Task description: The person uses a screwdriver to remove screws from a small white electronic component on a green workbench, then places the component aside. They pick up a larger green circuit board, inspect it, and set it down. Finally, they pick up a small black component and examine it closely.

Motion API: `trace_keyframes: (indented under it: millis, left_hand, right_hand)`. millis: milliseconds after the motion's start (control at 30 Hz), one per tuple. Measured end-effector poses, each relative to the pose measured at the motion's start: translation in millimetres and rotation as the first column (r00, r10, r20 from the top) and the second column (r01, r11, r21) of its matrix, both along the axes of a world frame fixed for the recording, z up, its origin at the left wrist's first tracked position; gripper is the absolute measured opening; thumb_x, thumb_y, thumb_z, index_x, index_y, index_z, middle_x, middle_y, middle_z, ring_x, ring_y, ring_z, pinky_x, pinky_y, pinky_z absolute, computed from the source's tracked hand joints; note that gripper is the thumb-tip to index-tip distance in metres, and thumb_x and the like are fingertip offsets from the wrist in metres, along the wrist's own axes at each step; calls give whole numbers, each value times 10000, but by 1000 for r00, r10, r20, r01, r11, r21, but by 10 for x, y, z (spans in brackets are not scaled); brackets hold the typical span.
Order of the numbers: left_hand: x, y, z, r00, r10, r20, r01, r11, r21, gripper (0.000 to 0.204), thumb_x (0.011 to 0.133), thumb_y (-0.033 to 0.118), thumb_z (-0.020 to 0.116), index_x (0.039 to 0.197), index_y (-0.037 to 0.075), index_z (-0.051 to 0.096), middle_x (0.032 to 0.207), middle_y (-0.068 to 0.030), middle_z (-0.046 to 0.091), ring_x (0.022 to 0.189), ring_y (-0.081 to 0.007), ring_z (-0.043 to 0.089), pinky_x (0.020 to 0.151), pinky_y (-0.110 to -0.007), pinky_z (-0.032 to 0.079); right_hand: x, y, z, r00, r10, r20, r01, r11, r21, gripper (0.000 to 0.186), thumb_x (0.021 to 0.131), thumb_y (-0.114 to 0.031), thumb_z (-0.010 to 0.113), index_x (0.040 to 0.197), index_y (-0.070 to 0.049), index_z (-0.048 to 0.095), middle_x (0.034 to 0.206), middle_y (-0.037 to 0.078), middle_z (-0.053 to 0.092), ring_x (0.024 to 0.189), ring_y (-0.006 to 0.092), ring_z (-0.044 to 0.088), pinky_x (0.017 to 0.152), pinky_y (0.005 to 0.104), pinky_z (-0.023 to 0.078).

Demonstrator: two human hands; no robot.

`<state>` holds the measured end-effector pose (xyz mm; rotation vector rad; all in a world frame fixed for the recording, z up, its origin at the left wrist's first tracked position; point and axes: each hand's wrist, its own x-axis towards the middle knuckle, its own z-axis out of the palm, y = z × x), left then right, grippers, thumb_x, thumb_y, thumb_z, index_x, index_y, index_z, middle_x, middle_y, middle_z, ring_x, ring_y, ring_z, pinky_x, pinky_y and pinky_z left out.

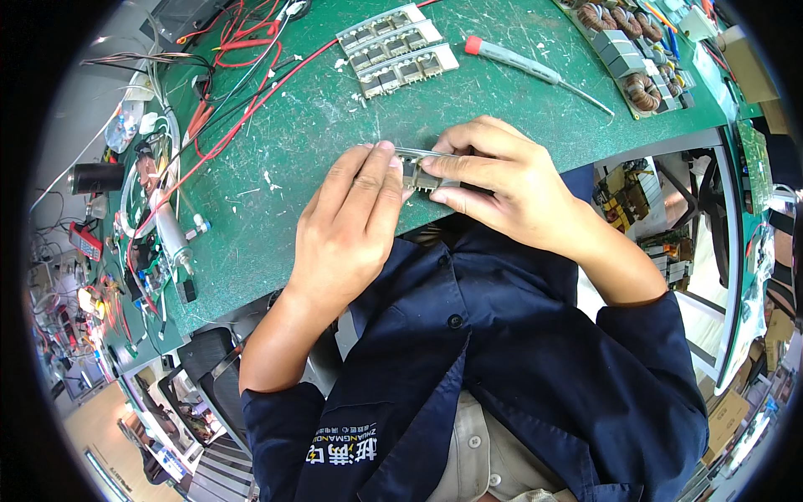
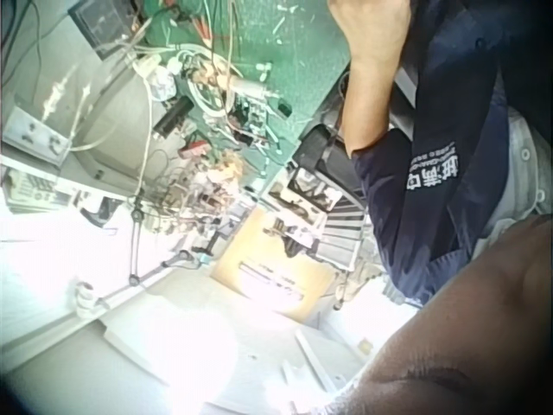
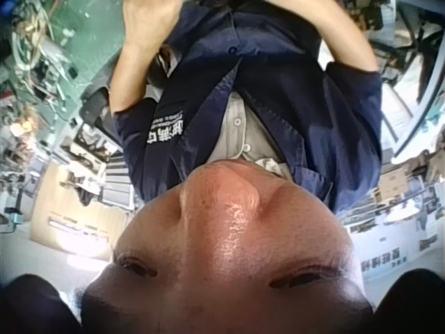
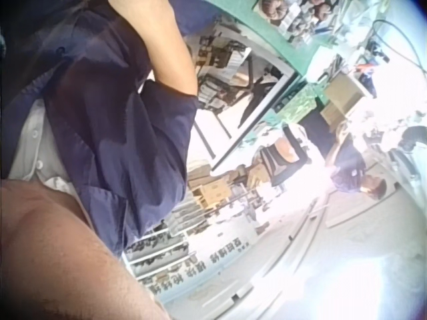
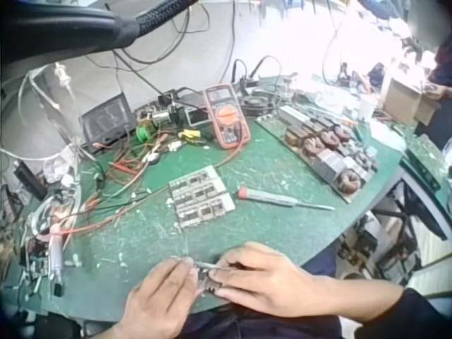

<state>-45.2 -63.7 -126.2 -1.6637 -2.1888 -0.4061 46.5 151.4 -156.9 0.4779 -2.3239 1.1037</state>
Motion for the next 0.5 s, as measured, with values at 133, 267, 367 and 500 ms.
trace_keyframes:
  millis: [133,267,367,500]
  left_hand:
    - [-14,26,-15,1000,3,-1,-3,1000,4,381,773,-17,783,1144,-50,698,1221,-167,697,1112,-348,669,927,-427,580]
    - [5,42,5,1000,3,-7,-3,1000,-5,377,771,-9,788,1136,-46,697,1212,-160,698,1110,-345,668,924,-426,580]
    - [24,51,53,1000,10,-25,-11,1000,-28,337,794,70,782,1107,-27,702,1188,-142,689,1110,-322,658,890,-411,591]
    - [16,84,95,999,23,23,-22,1000,-21,358,805,133,794,1127,6,701,1175,-131,663,1099,-322,634,885,-433,568]
  right_hand:
    - [-14,27,-20,1000,-3,-7,3,1000,5,312,783,-89,820,1078,-18,743,1027,122,654,927,319,645,831,412,539]
    - [6,27,-15,1000,-13,-21,14,1000,11,321,783,-82,826,1086,-22,740,1046,122,657,946,316,647,833,409,542]
    - [34,50,74,1000,-13,-18,14,998,61,363,789,-107,839,1131,-36,737,1115,118,664,1000,304,649,868,405,538]
    - [37,343,322,992,-114,-59,123,976,182,341,834,-164,812,1144,-50,729,1138,105,669,1063,297,638,921,405,529]
